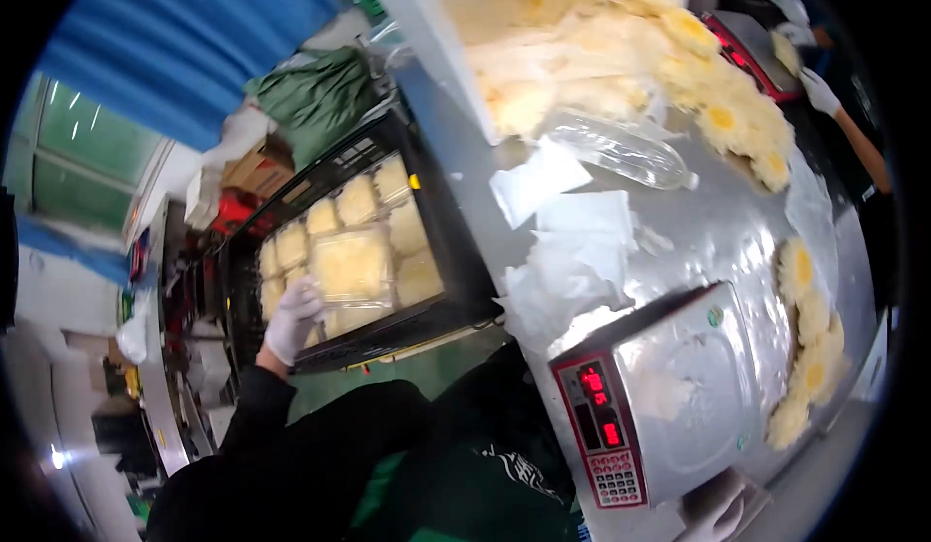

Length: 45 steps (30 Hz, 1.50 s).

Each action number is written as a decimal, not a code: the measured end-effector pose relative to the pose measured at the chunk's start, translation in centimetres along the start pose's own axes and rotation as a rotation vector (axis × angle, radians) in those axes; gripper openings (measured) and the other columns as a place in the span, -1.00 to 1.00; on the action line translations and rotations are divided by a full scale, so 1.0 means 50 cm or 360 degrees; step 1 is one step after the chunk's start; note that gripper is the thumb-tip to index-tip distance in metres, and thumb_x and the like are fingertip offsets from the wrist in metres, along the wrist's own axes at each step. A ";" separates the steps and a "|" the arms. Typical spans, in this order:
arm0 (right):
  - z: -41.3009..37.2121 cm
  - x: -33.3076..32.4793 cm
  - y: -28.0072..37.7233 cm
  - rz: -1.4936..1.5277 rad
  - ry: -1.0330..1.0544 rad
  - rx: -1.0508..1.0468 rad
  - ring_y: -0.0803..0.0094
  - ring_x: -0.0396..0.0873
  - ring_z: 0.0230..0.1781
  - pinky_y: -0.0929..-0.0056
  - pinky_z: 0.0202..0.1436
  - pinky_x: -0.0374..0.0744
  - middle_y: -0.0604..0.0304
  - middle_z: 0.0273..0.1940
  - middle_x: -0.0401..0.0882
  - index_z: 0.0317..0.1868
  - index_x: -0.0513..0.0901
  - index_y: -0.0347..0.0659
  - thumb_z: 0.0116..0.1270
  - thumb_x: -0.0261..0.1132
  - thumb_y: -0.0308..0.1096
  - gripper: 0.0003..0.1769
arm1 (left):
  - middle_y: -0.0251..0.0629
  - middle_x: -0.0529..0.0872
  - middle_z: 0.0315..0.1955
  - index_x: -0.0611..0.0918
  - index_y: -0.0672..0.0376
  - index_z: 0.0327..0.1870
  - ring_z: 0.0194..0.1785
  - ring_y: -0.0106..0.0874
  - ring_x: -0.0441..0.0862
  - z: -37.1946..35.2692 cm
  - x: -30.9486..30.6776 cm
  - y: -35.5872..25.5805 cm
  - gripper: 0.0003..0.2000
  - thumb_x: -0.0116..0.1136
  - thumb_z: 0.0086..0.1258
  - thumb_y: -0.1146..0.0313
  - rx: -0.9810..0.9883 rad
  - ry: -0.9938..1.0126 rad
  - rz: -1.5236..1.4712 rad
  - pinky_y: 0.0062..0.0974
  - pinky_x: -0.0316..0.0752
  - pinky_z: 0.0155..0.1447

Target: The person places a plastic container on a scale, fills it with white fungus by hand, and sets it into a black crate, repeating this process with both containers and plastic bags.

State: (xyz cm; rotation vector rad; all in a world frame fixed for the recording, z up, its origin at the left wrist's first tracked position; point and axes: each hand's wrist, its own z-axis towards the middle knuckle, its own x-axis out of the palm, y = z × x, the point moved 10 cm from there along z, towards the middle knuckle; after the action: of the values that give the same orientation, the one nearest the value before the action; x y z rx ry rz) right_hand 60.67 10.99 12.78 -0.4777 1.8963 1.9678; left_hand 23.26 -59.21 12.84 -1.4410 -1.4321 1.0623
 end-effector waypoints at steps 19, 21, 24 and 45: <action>0.106 -0.090 -0.175 -0.0963 0.0119 -0.0282 0.29 0.49 -0.28 0.38 -0.10 0.45 0.01 -0.29 0.59 -0.15 0.55 -0.34 0.38 0.15 -0.28 -0.75 | -0.09 0.65 0.01 0.58 0.07 0.14 0.04 -0.14 0.62 0.204 0.008 -0.027 -0.61 -0.05 0.37 0.14 -0.0394 0.0457 0.2951 -0.30 0.49 0.12; 0.102 -0.094 -0.176 -0.0917 0.0122 -0.0239 0.37 0.39 -0.36 0.39 -0.18 0.42 0.08 -0.41 0.49 -0.27 0.52 -0.32 0.38 0.13 -0.29 -0.78 | 0.00 0.66 -0.08 0.54 0.09 0.15 0.04 -0.10 0.59 0.267 0.265 -0.137 -0.61 0.02 0.37 0.13 0.0277 0.0602 0.2080 -0.26 0.47 0.12; 0.137 -0.119 -0.210 -0.0990 0.0097 -0.0213 0.40 0.40 -0.34 0.40 -0.18 0.42 0.10 -0.39 0.51 -0.26 0.53 -0.32 0.41 0.10 -0.26 -0.74 | -0.03 0.67 -0.18 0.59 0.21 0.04 -0.21 -0.24 0.65 0.331 0.592 -0.247 -0.74 0.07 0.38 0.36 0.1185 0.0924 0.1535 -0.46 0.52 -0.06; -0.220 0.220 0.294 -0.1320 0.0416 -0.1209 0.06 0.43 -0.24 0.19 -0.08 0.41 0.05 -0.27 0.53 -0.05 0.56 -0.19 -0.01 0.23 -0.57 -0.58 | -0.11 0.59 0.05 0.49 0.25 0.16 0.13 -0.19 0.54 1.060 0.856 -0.446 -0.60 -0.02 0.37 0.26 0.1162 -0.0620 0.1081 -0.28 0.45 0.17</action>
State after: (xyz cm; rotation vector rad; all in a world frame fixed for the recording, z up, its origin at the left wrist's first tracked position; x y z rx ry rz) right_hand 43.85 -0.17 19.91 -1.4913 0.7202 1.9629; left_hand -34.21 -16.61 17.35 -1.2020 -0.6171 2.1137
